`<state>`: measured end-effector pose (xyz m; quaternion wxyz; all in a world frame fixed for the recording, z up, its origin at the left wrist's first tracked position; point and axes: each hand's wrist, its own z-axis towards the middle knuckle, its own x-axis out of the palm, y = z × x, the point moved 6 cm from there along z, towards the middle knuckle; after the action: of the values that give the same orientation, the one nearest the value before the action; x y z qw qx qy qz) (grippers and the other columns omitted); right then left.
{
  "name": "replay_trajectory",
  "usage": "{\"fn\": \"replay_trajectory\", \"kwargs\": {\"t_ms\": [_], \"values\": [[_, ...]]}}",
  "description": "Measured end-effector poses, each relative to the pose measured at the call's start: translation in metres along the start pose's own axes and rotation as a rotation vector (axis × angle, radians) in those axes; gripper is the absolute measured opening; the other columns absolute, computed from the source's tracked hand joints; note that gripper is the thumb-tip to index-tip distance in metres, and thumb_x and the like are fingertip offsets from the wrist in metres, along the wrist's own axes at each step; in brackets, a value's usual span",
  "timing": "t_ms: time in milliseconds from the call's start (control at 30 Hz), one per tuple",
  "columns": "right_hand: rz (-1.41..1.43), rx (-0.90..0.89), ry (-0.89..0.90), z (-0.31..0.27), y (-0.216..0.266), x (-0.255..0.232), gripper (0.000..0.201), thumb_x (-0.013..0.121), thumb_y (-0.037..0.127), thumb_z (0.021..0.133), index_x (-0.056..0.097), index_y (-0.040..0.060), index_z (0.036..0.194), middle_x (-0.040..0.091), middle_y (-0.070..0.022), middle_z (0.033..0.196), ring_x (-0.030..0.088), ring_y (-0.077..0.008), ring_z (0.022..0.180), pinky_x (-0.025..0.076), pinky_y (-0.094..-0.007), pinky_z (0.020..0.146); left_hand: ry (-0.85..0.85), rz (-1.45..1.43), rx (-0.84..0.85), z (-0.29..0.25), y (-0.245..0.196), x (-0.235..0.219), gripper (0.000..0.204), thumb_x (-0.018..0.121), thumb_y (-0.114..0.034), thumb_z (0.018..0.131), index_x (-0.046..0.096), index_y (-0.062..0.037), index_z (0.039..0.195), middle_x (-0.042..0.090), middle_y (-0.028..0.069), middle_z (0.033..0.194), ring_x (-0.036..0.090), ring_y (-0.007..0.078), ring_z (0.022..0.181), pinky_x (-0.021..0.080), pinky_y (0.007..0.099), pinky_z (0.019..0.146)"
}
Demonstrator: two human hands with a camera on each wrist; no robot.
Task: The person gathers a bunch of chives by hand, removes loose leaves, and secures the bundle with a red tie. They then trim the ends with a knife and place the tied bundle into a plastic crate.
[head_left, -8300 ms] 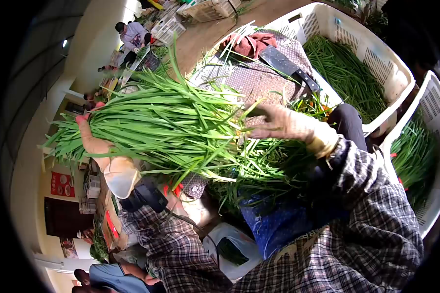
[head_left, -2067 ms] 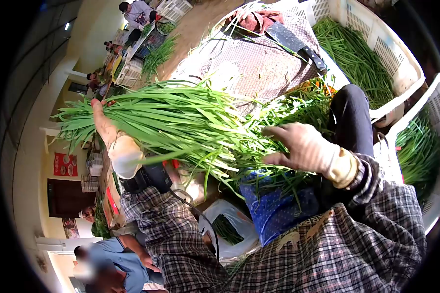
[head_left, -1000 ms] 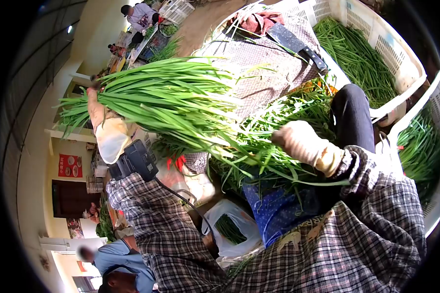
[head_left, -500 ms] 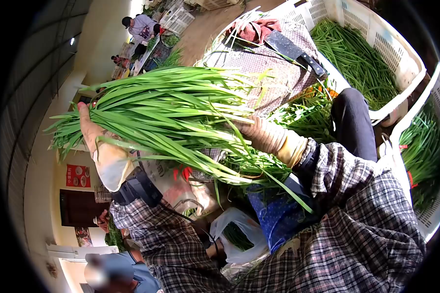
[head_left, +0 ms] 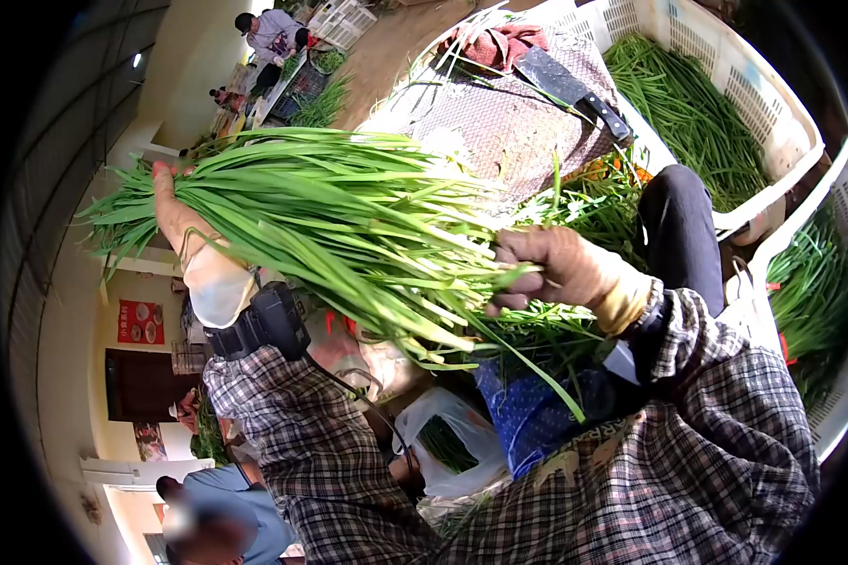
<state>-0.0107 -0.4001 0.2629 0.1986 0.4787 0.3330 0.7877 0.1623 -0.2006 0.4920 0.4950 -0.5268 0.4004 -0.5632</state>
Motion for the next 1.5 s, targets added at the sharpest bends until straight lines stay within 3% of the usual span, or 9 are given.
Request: {"fn": "replay_trajectory", "kwargs": {"t_ms": [133, 200, 267, 433, 600, 800, 900, 1067, 1500], "values": [[-0.212, 0.456, -0.245, -0.071, -0.019, -0.048, 0.019, 0.058, 0.022, 0.085, 0.055, 0.0094, 0.099, 0.057, -0.0005, 0.078, 0.053, -0.0131, 0.063, 0.049, -0.0309, 0.072, -0.034, -0.050, 0.044, 0.019, -0.003, -0.029, 0.036, 0.051, -0.045, 0.088, 0.052, -0.0098, 0.089, 0.060, 0.0100, 0.091, 0.059, 0.0280, 0.082, 0.048, 0.0430, 0.077], [-1.726, 0.802, -0.046, -0.083, -0.002, -0.047, 0.037, 0.064, 0.028, 0.078, 0.054, 0.0114, 0.110, 0.061, -0.0081, 0.091, 0.060, -0.0203, 0.074, 0.048, -0.0337, 0.075, 0.031, -0.024, -0.033, 0.011, -0.001, -0.022, 0.034, 0.051, -0.043, 0.088, 0.052, -0.0093, 0.089, 0.060, 0.0109, 0.092, 0.059, 0.0304, 0.085, 0.048, 0.0465, 0.079], [-1.864, 0.464, -0.275, -0.071, 0.022, -0.023, 0.071, 0.075, 0.026, 0.066, 0.042, 0.0125, 0.128, 0.057, -0.0145, 0.106, 0.057, -0.0324, 0.097, 0.048, -0.0400, 0.082, -0.052, -0.086, 0.059, 0.037, -0.004, -0.040, 0.041, 0.050, -0.046, 0.087, 0.054, -0.0067, 0.097, 0.061, 0.0148, 0.100, 0.059, 0.0340, 0.089, 0.047, 0.0495, 0.082], [-2.049, -0.218, -0.307, -0.004, 0.069, 0.066, 0.060, 0.059, 0.016, 0.075, 0.039, 0.0195, 0.132, 0.059, -0.0072, 0.080, 0.060, -0.0251, 0.071, 0.047, -0.0359, 0.058, -0.062, -0.022, 0.029, 0.026, 0.012, -0.018, 0.046, 0.050, -0.048, 0.086, 0.054, -0.0049, 0.101, 0.061, 0.0160, 0.102, 0.059, 0.0341, 0.085, 0.047, 0.0489, 0.078], [-1.904, -0.195, -0.131, 0.035, 0.038, 0.037, 0.013, 0.057, 0.013, 0.075, 0.058, 0.0087, 0.088, 0.060, -0.0102, 0.066, 0.063, -0.0289, 0.063, 0.047, -0.0419, 0.053, 0.185, -0.124, -0.094, 0.030, 0.023, -0.009, 0.046, 0.050, -0.047, 0.088, 0.052, -0.0039, 0.102, 0.062, 0.0165, 0.099, 0.060, 0.0332, 0.083, 0.048, 0.0490, 0.077], [-1.878, 0.609, -0.115, -0.074, -0.008, -0.039, 0.049, 0.071, 0.030, 0.071, 0.055, 0.0068, 0.111, 0.063, -0.0142, 0.086, 0.063, -0.0307, 0.084, 0.051, -0.0407, 0.075, -0.086, -0.005, -0.015, 0.003, 0.017, -0.001, 0.055, 0.049, -0.052, 0.086, 0.053, -0.0018, 0.107, 0.060, 0.0185, 0.102, 0.058, 0.0365, 0.088, 0.047, 0.0510, 0.078], [-1.087, 0.157, -0.153, -0.046, 0.014, -0.015, 0.083, 0.077, 0.034, 0.071, 0.035, 0.0060, 0.137, 0.053, -0.0198, 0.121, 0.054, -0.0268, 0.109, 0.044, -0.0376, 0.091, -0.070, -0.070, -0.031, 0.003, 0.026, 0.006, 0.053, 0.050, -0.051, 0.086, 0.052, -0.0025, 0.107, 0.061, 0.0175, 0.101, 0.059, 0.0350, 0.085, 0.049, 0.0484, 0.076], [0.393, -0.061, -0.042, 0.034, 0.012, 0.006, 0.060, 0.058, 0.038, 0.089, 0.040, 0.0027, 0.134, 0.049, -0.0076, 0.130, 0.044, -0.0161, 0.119, 0.036, -0.0319, 0.100, -0.065, 0.025, 0.083, -0.009, 0.022, 0.029, 0.049, 0.054, -0.047, 0.085, 0.051, -0.0024, 0.106, 0.061, 0.0158, 0.098, 0.060, 0.0306, 0.079, 0.050, 0.0405, 0.073], [0.334, 0.143, -0.193, -0.012, 0.002, -0.022, 0.023, 0.050, 0.028, 0.094, 0.056, 0.0053, 0.097, 0.056, -0.0026, 0.080, 0.056, -0.0149, 0.073, 0.047, -0.0321, 0.074, 0.027, 0.046, -0.042, -0.017, 0.018, 0.044, 0.045, 0.057, -0.044, 0.085, 0.055, -0.0022, 0.102, 0.064, 0.0150, 0.092, 0.061, 0.0291, 0.072, 0.051, 0.0402, 0.067]]}}
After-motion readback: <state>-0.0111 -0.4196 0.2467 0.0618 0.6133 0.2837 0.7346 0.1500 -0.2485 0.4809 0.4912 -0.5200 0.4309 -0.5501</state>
